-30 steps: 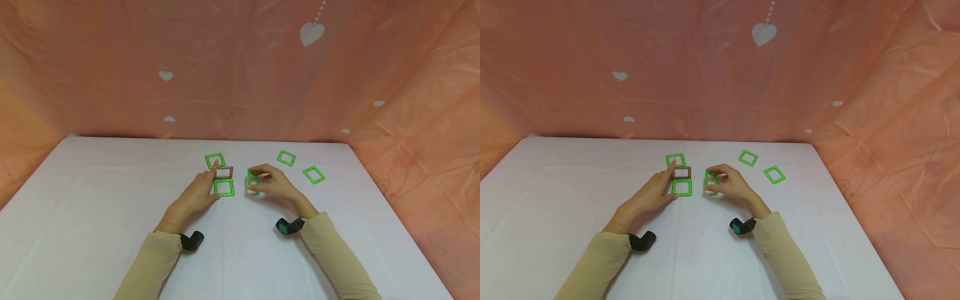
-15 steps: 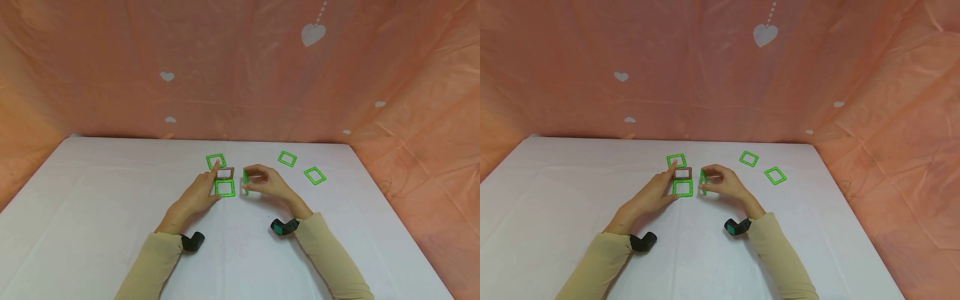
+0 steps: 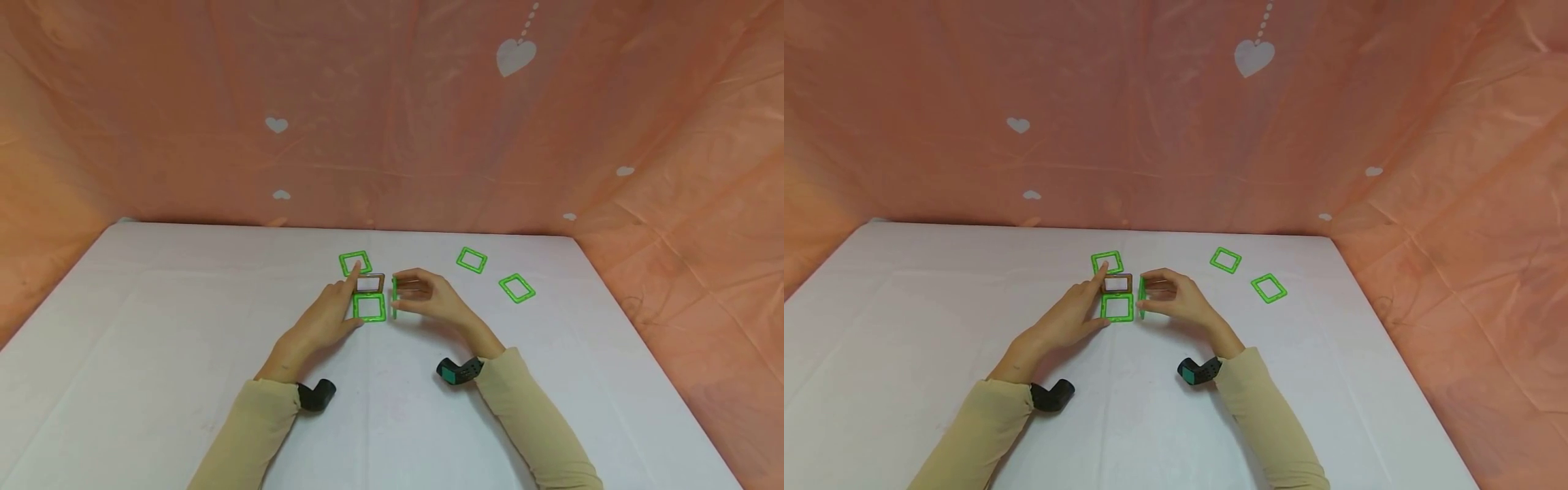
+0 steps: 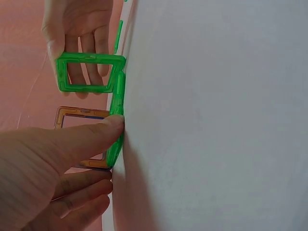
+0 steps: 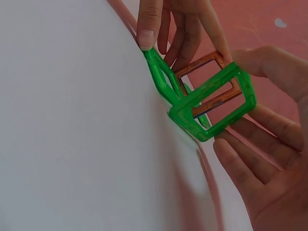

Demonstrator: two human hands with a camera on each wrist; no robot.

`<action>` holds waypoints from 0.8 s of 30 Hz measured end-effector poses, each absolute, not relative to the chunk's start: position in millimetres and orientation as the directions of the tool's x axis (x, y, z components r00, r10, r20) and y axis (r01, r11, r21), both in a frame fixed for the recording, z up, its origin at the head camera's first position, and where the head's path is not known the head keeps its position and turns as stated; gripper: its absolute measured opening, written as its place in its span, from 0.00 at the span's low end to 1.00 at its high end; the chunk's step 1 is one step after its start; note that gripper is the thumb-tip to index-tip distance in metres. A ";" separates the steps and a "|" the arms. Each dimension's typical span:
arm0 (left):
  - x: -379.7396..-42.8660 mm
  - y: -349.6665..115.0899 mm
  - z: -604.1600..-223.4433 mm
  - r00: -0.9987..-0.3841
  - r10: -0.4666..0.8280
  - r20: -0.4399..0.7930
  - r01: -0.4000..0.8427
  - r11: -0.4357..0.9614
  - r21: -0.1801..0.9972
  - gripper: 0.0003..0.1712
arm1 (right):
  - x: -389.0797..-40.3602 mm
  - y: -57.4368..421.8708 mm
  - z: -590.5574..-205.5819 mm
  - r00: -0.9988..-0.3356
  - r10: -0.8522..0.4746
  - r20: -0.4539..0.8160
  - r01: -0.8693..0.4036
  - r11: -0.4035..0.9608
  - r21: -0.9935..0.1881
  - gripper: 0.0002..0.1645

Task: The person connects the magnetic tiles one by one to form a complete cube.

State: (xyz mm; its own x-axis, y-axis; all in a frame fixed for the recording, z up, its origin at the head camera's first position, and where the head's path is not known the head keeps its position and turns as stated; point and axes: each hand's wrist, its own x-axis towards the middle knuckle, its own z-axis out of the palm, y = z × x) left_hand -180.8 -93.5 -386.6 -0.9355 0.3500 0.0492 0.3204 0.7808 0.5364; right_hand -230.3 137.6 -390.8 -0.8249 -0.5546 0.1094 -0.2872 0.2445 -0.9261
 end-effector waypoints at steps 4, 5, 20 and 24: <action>-180.7 -93.7 -387.6 -0.934 0.352 0.055 0.326 0.782 0.531 0.55 | -231.0 134.6 -392.2 -0.821 -0.562 0.101 -0.270 0.227 -0.936 0.31; -180.7 -93.8 -387.8 -0.934 0.353 0.058 0.328 0.781 0.531 0.55 | -231.4 133.9 -392.8 -0.817 -0.568 0.102 -0.270 0.221 -0.937 0.31; -181.1 -92.1 -386.1 -0.939 0.341 0.042 0.312 0.795 0.520 0.55 | -233.9 129.8 -394.5 -0.789 -0.608 0.087 -0.239 0.175 -0.955 0.29; -180.7 -91.9 -384.9 -0.942 0.335 0.027 0.299 0.798 0.523 0.54 | -233.7 130.1 -394.3 -0.798 -0.600 0.057 -0.221 0.204 -0.953 0.29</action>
